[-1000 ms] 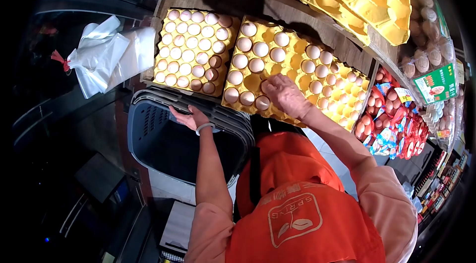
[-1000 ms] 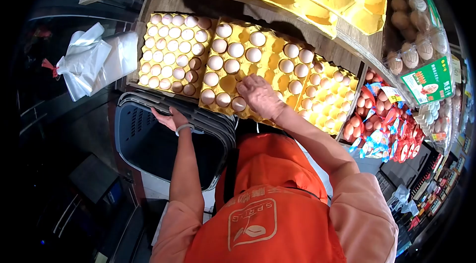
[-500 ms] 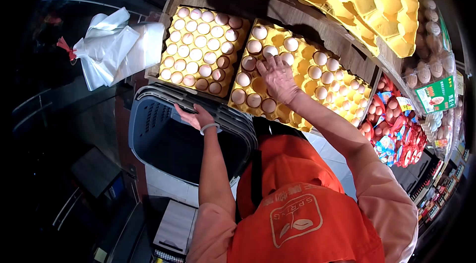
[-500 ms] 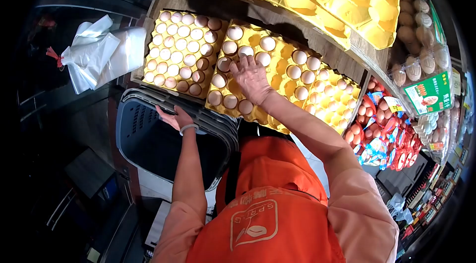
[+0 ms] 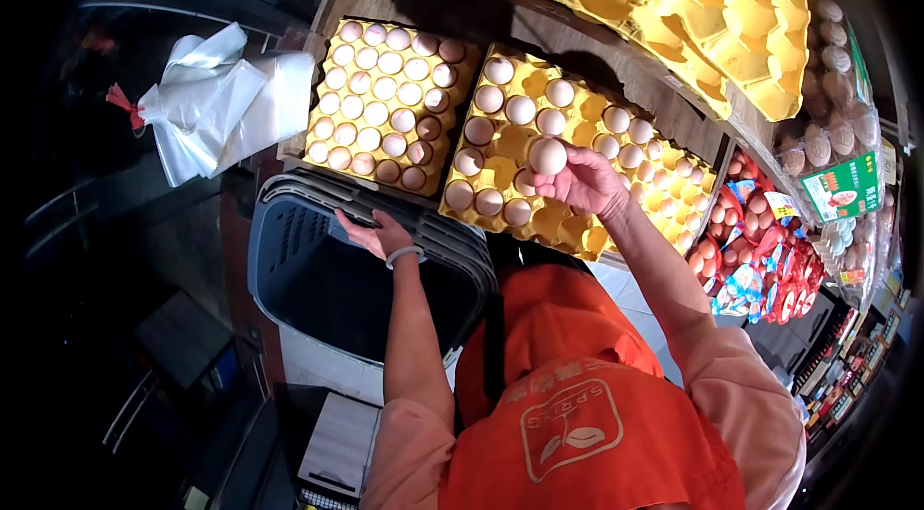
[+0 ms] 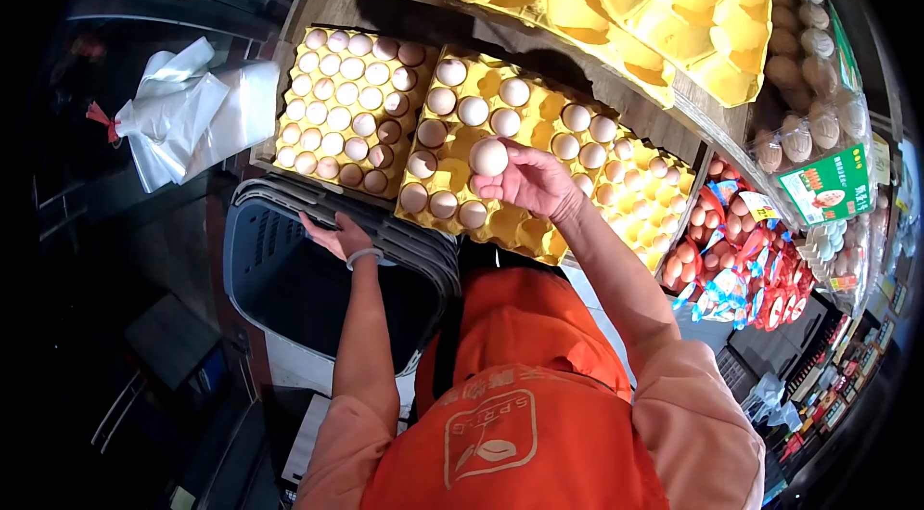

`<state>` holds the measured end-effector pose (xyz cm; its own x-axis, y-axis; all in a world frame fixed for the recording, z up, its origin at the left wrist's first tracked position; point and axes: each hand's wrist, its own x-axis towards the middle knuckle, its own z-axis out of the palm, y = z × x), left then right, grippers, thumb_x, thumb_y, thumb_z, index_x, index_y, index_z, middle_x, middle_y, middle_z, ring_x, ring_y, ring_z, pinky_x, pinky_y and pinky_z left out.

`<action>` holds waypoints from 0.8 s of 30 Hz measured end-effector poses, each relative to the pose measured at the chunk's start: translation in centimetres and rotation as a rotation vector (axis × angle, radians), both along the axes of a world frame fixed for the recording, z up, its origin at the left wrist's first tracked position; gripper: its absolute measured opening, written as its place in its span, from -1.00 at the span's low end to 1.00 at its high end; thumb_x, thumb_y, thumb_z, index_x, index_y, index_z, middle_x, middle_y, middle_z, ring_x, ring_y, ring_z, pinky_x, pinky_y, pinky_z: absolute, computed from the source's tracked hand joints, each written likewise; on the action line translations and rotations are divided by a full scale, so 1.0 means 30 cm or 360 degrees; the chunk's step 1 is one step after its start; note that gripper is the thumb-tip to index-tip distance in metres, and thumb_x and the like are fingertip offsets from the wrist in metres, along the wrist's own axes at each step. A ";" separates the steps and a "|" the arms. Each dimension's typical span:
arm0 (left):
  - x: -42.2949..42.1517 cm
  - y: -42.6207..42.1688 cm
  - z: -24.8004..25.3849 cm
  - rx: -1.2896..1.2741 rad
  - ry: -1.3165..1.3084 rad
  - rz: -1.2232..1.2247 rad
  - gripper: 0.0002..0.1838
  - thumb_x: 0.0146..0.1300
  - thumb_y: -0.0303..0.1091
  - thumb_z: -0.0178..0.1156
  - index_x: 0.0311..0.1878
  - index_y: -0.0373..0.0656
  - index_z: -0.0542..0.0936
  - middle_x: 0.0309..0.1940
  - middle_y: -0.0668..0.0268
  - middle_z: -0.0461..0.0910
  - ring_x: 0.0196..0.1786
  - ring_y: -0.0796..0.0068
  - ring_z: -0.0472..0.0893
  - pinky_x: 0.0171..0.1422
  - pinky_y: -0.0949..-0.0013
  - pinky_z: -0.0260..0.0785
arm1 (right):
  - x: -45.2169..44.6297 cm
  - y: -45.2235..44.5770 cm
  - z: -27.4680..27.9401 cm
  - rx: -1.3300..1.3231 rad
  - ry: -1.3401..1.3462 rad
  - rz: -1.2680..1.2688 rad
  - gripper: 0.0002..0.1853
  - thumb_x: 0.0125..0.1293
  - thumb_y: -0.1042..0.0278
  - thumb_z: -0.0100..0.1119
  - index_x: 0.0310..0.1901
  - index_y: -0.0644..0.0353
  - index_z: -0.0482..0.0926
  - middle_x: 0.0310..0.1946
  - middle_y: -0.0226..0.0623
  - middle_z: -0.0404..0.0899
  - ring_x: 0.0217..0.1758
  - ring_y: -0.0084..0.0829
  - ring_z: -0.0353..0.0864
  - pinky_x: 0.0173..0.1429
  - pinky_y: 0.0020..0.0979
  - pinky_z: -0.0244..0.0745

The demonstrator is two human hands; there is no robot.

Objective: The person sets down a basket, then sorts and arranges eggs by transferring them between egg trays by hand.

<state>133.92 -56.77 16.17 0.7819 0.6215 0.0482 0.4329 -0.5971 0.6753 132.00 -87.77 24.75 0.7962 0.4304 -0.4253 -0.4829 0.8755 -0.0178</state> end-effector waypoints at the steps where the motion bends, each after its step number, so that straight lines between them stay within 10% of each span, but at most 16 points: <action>1: 0.002 -0.004 0.008 -0.0002 -0.0001 -0.0006 -0.25 0.12 -0.50 0.10 0.40 0.04 0.09 0.10 -0.14 0.30 0.13 -0.15 0.33 0.21 0.02 0.22 | 0.001 -0.002 0.001 -0.0142 -0.0009 -0.0014 -0.59 0.22 0.39 0.14 0.10 0.20 0.35 -0.09 -0.06 0.54 -0.10 -0.13 0.62 0.02 -0.15 0.53; 4: -0.001 0.001 0.011 0.0042 -0.0013 -0.0045 -0.26 0.13 -0.50 0.09 0.40 0.03 0.10 0.12 -0.17 0.29 0.12 -0.17 0.33 0.21 0.00 0.21 | 0.022 0.015 0.039 -0.0773 0.0019 -0.0034 -0.64 0.21 0.41 0.19 0.03 0.22 0.40 -0.08 -0.08 0.53 -0.12 -0.25 0.63 -0.01 -0.32 0.54; 6: -0.001 -0.007 0.020 0.0025 0.0036 -0.0014 -0.27 0.13 -0.50 0.09 0.40 0.03 0.10 0.12 -0.18 0.28 0.12 -0.18 0.33 0.21 0.00 0.21 | 0.045 0.022 0.036 -0.1948 -0.0357 0.0183 -0.62 0.16 0.43 0.26 0.01 0.23 0.43 -0.12 -0.14 0.53 -0.17 -0.34 0.61 -0.04 -0.41 0.54; 11: 0.003 -0.013 0.025 -0.0060 0.0008 0.0041 -0.24 0.08 -0.51 0.11 0.39 0.03 0.11 0.21 -0.12 0.26 0.20 -0.12 0.31 0.29 0.07 0.14 | 0.067 0.122 0.007 -0.3646 -0.1327 0.0634 -0.56 0.02 0.44 0.16 0.01 0.23 0.43 -0.06 -0.05 0.44 0.00 -0.07 0.47 0.07 -0.20 0.42; 24: -0.001 -0.002 0.033 -0.0048 0.0000 0.0027 -0.25 0.09 -0.54 0.10 0.38 0.02 0.11 0.12 -0.05 0.29 0.11 -0.16 0.35 0.13 0.01 0.28 | 0.069 0.171 0.041 -0.3514 -0.0844 0.1053 -0.41 0.01 0.56 0.06 0.17 0.28 0.27 0.10 0.07 0.31 0.09 0.01 0.41 0.08 -0.21 0.47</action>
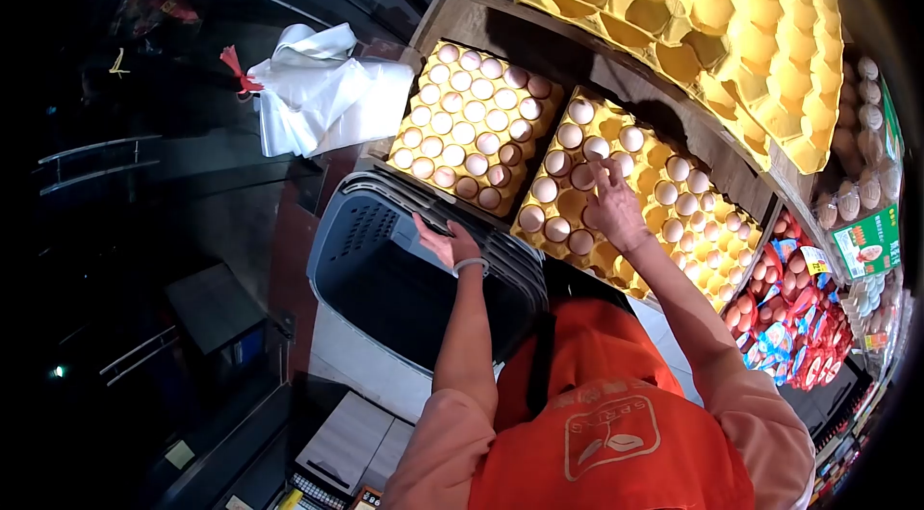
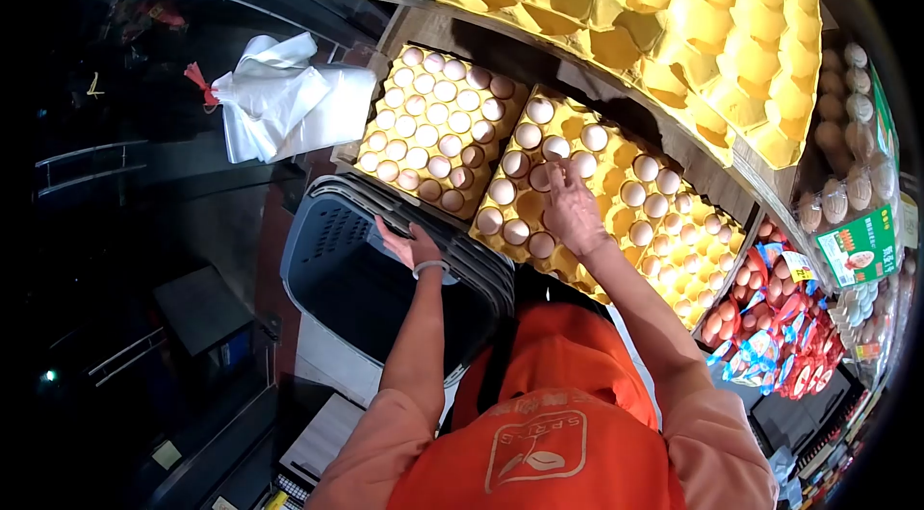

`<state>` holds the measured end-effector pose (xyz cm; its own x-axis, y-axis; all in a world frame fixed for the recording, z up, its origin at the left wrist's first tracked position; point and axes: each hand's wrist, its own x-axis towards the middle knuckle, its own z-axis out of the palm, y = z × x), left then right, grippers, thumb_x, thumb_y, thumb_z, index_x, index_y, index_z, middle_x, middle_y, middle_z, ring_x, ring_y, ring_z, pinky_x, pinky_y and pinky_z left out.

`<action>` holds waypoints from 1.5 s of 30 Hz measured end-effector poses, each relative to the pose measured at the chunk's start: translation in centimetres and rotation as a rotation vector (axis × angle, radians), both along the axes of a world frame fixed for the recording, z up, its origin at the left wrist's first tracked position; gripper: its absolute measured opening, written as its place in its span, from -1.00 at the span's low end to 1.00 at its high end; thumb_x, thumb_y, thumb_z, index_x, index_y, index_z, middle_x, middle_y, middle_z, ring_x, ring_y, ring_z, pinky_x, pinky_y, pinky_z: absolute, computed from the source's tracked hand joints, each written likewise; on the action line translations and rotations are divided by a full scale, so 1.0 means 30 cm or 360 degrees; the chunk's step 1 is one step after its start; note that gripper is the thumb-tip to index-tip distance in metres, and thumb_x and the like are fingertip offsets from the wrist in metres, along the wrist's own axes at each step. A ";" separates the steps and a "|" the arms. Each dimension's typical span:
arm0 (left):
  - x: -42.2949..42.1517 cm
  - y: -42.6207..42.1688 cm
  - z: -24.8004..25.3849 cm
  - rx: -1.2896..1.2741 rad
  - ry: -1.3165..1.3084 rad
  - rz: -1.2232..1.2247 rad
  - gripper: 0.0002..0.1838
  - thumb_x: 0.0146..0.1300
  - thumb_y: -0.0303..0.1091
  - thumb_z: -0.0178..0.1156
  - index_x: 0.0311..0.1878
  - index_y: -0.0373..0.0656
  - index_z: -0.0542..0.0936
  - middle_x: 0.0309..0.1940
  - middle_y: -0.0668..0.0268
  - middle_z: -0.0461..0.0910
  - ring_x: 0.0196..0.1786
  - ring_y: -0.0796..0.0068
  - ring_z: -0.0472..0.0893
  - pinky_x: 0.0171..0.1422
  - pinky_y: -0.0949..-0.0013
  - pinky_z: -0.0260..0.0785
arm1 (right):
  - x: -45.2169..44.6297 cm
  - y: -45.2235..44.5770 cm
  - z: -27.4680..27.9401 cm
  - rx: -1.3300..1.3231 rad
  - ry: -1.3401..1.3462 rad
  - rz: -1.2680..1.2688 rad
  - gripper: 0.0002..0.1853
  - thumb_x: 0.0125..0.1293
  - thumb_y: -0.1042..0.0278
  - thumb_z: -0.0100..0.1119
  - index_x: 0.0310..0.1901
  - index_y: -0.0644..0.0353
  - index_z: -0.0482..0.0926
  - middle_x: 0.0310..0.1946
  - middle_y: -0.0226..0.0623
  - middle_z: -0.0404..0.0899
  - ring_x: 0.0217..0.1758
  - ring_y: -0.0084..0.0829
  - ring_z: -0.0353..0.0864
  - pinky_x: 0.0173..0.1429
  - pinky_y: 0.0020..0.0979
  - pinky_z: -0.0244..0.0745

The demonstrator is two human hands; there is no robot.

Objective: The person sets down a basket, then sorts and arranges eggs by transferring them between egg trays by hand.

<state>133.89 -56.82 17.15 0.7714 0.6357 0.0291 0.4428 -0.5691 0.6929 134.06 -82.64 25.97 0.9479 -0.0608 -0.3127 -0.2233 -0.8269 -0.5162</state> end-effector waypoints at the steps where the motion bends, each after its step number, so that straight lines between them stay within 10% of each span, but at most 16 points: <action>1: 0.004 -0.007 0.018 -0.0075 0.0039 0.0031 -0.25 0.10 -0.53 0.10 0.39 0.04 0.11 0.11 -0.06 0.28 0.10 -0.16 0.35 0.14 0.01 0.28 | -0.014 -0.003 0.017 0.0010 0.0018 -0.0030 -0.40 0.01 0.56 0.07 0.18 0.27 0.27 0.10 0.07 0.30 0.09 0.03 0.42 0.09 -0.20 0.46; 4: 0.001 0.002 -0.003 0.0044 -0.0023 -0.0012 -0.24 0.10 -0.52 0.09 0.40 0.05 0.09 0.09 -0.06 0.28 0.09 -0.17 0.37 0.14 0.02 0.28 | -0.094 -0.050 0.022 -0.0040 -0.0499 0.0242 -0.44 0.04 0.55 0.11 0.17 0.26 0.30 0.11 0.07 0.30 0.06 0.05 0.44 0.08 -0.18 0.47; 19: -0.063 0.049 0.102 0.0461 -0.0015 -0.0776 -0.19 0.08 -0.35 0.25 0.39 -0.21 0.08 0.36 -0.22 -0.09 0.38 -0.17 0.04 0.42 0.06 -0.05 | -0.528 -0.026 0.158 0.0488 -0.0351 0.0369 -0.68 0.10 0.54 0.14 -0.05 0.23 0.48 -0.14 -0.12 0.52 -0.26 -0.11 0.60 -0.24 -0.23 0.57; 26: -0.200 -0.220 0.011 -0.0426 0.0043 -0.1282 -0.17 0.19 -0.21 0.21 0.38 -0.33 -0.01 0.28 -0.22 0.02 0.31 -0.20 0.11 0.39 0.04 0.04 | -0.610 -0.089 0.130 0.0496 -0.0080 0.0093 -0.72 0.14 0.53 0.12 -0.07 0.24 0.48 -0.32 -0.09 0.53 -0.32 -0.06 0.58 -0.27 -0.22 0.52; 31: -0.206 -0.247 -0.013 -0.0356 0.0240 -0.1180 0.00 0.11 -0.12 0.27 0.42 -0.24 -0.17 0.34 -0.13 -0.14 0.33 -0.15 0.10 0.39 0.11 0.08 | -0.632 -0.089 0.129 0.0408 -0.0250 0.0113 -0.74 0.14 0.51 0.10 -0.10 0.23 0.48 -0.43 -0.13 0.52 -0.48 -0.08 0.56 -0.40 -0.24 0.48; 33: -0.209 -0.226 -0.062 -0.0283 0.0270 -0.1242 0.03 0.09 -0.10 0.28 0.42 -0.24 -0.18 0.34 -0.14 -0.16 0.31 -0.13 0.11 0.40 0.16 0.08 | -0.671 -0.096 0.092 0.0907 0.0502 -0.0249 -0.66 0.09 0.52 0.08 -0.04 0.24 0.46 -0.44 -0.12 0.53 -0.50 -0.10 0.53 -0.44 -0.25 0.44; 36: -0.186 -0.242 -0.007 -0.0533 0.0458 -0.1191 0.06 0.11 -0.02 0.26 0.43 -0.24 -0.23 0.34 -0.18 -0.20 0.31 -0.14 0.09 0.40 0.16 0.07 | -0.665 -0.089 0.113 0.0239 -0.0282 0.0290 -0.64 0.15 0.44 0.04 0.03 0.17 0.46 -0.30 -0.17 0.54 -0.37 -0.18 0.59 -0.33 -0.29 0.50; 40: -0.162 -0.205 0.027 -0.0412 0.0576 -0.1366 0.08 0.13 0.00 0.24 0.40 -0.37 -0.25 0.32 -0.24 -0.10 0.32 -0.18 0.07 0.40 0.12 0.02 | -0.624 -0.104 0.197 0.0388 -0.0190 0.0197 -0.68 0.25 0.35 0.11 0.04 0.13 0.44 -0.24 -0.16 0.54 -0.30 -0.19 0.60 -0.27 -0.27 0.52; 45: -0.159 -0.201 0.087 -0.0179 0.0258 -0.1232 -0.08 0.16 -0.07 0.23 0.37 -0.37 -0.05 0.29 -0.26 0.01 0.33 -0.18 0.10 0.41 0.06 -0.02 | -0.390 -0.307 0.419 0.1105 -0.0852 -0.0979 -0.46 0.32 0.15 0.07 0.26 0.14 0.20 -0.31 -0.36 0.40 -0.34 -0.50 0.38 -0.27 -0.46 0.39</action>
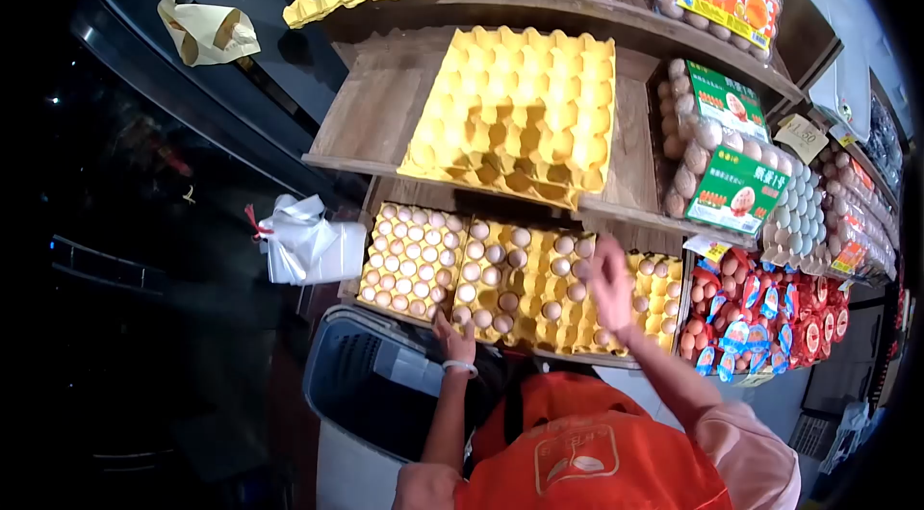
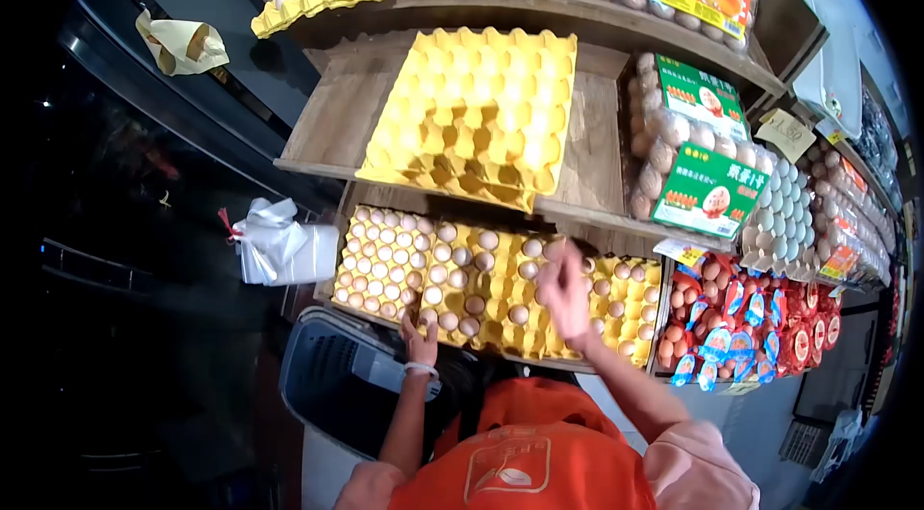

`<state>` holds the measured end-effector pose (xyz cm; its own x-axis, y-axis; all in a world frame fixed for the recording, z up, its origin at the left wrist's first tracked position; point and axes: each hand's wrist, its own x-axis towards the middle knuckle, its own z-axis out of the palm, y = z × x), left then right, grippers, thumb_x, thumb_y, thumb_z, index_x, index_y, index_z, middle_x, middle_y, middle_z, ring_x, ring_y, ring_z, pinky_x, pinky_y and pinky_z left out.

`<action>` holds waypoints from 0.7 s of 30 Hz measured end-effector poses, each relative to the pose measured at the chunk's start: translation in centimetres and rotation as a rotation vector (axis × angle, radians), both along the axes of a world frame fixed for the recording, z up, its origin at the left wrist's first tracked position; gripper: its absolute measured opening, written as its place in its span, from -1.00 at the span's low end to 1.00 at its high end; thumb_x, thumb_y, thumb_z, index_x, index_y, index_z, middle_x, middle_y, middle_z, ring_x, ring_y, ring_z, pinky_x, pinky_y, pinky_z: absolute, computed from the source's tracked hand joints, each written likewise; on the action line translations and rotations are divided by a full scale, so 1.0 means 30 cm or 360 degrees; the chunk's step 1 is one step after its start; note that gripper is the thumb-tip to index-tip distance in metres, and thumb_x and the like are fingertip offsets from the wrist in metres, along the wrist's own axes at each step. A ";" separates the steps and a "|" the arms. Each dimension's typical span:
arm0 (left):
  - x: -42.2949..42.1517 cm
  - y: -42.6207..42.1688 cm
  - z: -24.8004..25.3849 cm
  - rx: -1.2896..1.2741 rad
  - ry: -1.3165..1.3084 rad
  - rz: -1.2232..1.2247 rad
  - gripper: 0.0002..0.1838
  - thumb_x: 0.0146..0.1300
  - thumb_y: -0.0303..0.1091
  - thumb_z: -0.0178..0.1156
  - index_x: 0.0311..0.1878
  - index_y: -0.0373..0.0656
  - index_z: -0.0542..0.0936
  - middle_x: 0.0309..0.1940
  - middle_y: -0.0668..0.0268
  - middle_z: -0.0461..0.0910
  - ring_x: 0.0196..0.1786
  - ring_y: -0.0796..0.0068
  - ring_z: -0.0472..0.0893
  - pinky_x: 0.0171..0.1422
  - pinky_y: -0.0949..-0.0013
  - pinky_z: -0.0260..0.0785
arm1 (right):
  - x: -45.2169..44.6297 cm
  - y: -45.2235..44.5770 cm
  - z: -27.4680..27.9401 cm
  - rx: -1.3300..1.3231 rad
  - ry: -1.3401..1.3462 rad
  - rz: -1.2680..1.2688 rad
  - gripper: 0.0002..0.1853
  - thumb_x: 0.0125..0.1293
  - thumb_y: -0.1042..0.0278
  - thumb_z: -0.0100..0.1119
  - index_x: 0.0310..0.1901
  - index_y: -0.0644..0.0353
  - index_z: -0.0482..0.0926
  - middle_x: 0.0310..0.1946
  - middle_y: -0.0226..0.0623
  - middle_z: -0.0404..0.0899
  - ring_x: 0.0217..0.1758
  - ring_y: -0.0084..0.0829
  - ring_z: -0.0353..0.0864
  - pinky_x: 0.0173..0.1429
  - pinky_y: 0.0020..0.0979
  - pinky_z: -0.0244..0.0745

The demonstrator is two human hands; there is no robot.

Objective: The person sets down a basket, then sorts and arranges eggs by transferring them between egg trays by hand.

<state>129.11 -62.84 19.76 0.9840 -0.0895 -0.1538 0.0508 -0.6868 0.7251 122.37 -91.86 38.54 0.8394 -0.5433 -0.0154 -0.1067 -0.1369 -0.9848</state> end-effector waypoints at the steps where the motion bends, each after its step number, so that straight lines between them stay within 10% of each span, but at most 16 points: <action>1: -0.007 -0.010 0.027 0.0013 -0.0072 -0.0014 -0.14 0.18 -0.10 0.22 0.36 -0.36 0.00 0.28 -0.24 0.04 0.31 -0.17 0.13 0.40 0.06 0.01 | 0.081 -0.059 0.124 0.0030 -0.0073 -0.0179 -0.36 0.34 0.00 0.01 0.33 0.14 0.11 -0.30 -0.35 0.38 -0.37 -0.50 0.33 -0.29 -0.45 0.36; 5: -0.068 -0.108 0.136 -0.0302 -0.0174 0.0012 -0.34 0.12 -0.35 0.29 0.23 -0.34 0.23 0.11 -0.10 0.30 0.22 -0.04 0.26 0.32 0.11 0.12 | 0.320 -0.267 0.294 0.0319 0.0257 -0.0109 -0.16 0.20 -0.27 0.05 0.32 0.22 0.17 -0.11 -0.14 0.48 -0.30 -0.41 0.57 -0.35 -0.39 0.47; 11: -0.086 -0.175 0.219 -0.0818 -0.0069 0.0000 -0.51 0.20 -0.40 0.24 0.17 -0.32 0.36 0.03 0.17 0.39 0.08 0.41 0.41 0.03 0.47 0.38 | 0.437 -0.296 0.289 0.0442 -0.0103 0.0337 -0.68 0.33 0.26 -0.12 -0.13 0.41 0.41 -0.51 -0.16 0.53 -0.60 -0.42 0.51 -0.57 -0.43 0.48; 21: 0.004 -0.260 0.964 -0.1969 0.0046 0.0385 -0.06 0.22 0.38 -0.11 0.40 -0.18 -0.05 0.32 -0.04 0.07 0.30 0.07 0.28 0.28 0.03 0.26 | 0.285 0.192 0.398 -0.0008 -0.0318 0.0656 -0.76 0.38 0.36 -0.21 -0.24 0.40 0.36 -0.63 -0.12 0.47 -0.65 -0.27 0.49 -0.48 -0.27 0.48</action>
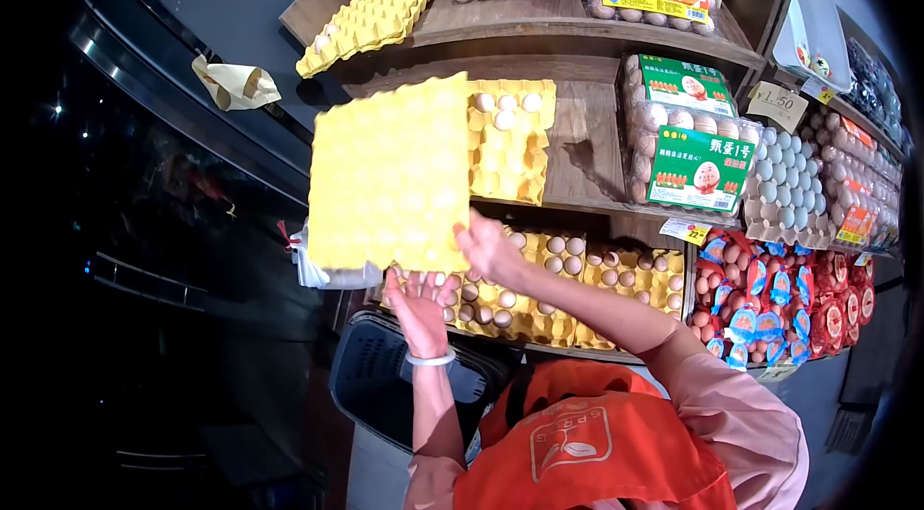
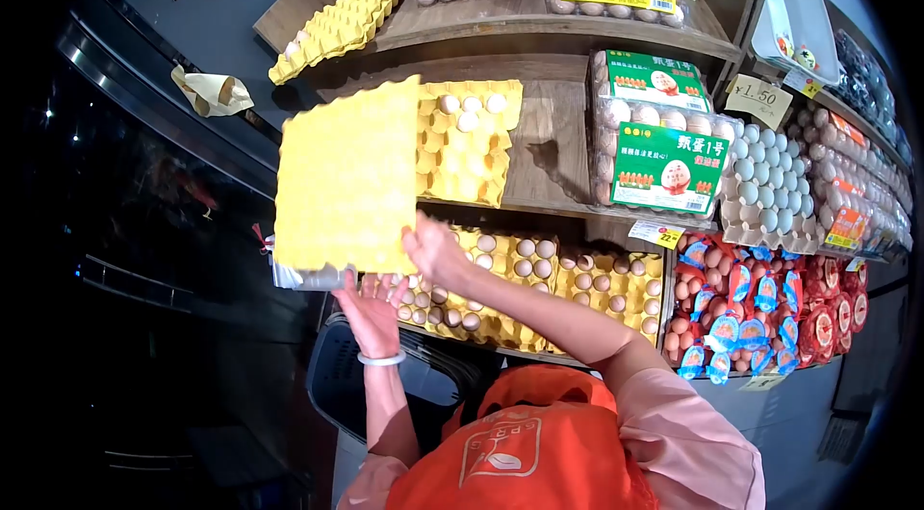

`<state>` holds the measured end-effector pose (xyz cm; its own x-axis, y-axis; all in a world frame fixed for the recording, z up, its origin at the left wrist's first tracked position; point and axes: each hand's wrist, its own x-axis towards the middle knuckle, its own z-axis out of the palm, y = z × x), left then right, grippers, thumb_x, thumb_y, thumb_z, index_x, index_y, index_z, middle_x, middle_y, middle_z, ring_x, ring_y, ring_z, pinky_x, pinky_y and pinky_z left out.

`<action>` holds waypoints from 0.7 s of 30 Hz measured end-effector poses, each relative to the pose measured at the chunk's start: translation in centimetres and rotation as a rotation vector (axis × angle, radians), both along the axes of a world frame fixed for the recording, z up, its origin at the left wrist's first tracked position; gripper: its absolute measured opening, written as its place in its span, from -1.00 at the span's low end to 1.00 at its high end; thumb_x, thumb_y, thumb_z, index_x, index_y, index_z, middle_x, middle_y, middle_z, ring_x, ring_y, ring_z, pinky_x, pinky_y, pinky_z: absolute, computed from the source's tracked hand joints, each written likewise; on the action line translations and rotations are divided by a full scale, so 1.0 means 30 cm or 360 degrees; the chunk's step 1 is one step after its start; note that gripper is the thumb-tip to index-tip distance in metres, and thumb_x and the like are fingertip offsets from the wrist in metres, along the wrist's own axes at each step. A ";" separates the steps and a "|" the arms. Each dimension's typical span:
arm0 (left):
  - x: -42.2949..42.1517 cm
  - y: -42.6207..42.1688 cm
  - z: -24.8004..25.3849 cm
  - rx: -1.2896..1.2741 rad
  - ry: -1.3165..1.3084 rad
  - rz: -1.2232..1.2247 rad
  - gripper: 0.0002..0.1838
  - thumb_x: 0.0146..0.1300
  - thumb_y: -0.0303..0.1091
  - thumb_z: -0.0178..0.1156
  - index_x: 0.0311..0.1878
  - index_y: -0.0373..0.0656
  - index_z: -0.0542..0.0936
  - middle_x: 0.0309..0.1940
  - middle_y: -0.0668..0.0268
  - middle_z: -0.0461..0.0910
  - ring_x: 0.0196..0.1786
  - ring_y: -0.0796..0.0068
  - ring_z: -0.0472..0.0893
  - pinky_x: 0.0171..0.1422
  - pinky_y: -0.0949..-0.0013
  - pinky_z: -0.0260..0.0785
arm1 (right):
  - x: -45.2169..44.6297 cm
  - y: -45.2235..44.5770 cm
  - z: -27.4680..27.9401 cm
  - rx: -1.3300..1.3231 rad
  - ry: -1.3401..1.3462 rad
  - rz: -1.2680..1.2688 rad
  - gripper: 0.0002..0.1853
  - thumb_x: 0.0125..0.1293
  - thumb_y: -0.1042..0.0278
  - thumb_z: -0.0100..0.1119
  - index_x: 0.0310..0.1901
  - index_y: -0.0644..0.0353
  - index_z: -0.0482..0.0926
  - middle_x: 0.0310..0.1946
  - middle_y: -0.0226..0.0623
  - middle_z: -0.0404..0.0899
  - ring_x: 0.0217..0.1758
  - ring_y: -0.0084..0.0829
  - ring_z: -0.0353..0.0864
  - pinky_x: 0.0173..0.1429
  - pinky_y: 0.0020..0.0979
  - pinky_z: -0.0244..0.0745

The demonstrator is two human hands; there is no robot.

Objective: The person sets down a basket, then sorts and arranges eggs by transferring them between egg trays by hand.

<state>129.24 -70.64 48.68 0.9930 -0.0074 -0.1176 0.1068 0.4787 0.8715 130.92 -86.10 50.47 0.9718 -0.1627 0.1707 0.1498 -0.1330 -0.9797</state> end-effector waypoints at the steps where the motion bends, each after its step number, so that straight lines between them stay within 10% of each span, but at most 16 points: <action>1: 0.031 0.010 0.008 -0.0251 -0.0107 -0.0041 -0.19 0.30 0.18 -0.03 0.38 -0.20 -0.01 0.27 0.01 0.18 0.25 0.12 0.33 0.23 0.06 0.30 | -0.012 0.027 0.020 -0.0050 0.0156 0.0083 -0.74 0.37 0.36 -0.24 -0.20 0.44 0.34 -0.59 -0.03 0.49 -0.55 -0.12 0.54 -0.35 -0.16 0.49; 7: 0.332 0.106 -0.067 0.0053 -0.0116 0.0319 -0.51 0.32 -0.44 0.00 0.28 -0.26 0.14 0.13 0.06 0.38 0.11 0.20 0.46 0.16 0.16 0.38 | -0.027 0.074 -0.111 -0.0493 -0.0499 0.0126 -0.51 0.38 0.09 -0.03 0.22 0.23 0.28 -0.11 0.07 0.42 -0.26 -0.11 0.53 -0.07 -0.19 0.44; 9: 0.469 0.170 -0.092 -0.0053 -0.0129 0.0270 -0.52 0.31 -0.47 0.00 0.27 -0.25 0.14 0.13 0.04 0.37 0.11 0.19 0.46 0.15 0.12 0.40 | -0.109 0.003 -0.062 -0.0542 0.0050 0.0469 -0.51 0.35 0.11 0.03 0.20 0.20 0.30 0.01 0.08 0.35 -0.10 -0.13 0.52 0.00 -0.21 0.42; 21: 1.030 0.174 -0.214 0.0017 -0.0271 0.0422 -0.61 0.24 -0.63 -0.09 0.16 -0.41 0.28 0.00 0.09 0.48 -0.01 0.31 0.52 0.08 0.38 0.39 | -0.750 -0.320 -0.496 -0.0614 0.0912 -0.0134 -0.65 0.20 0.31 0.20 -0.03 0.30 0.49 -0.19 -0.05 0.52 -0.28 -0.21 0.64 -0.19 -0.28 0.53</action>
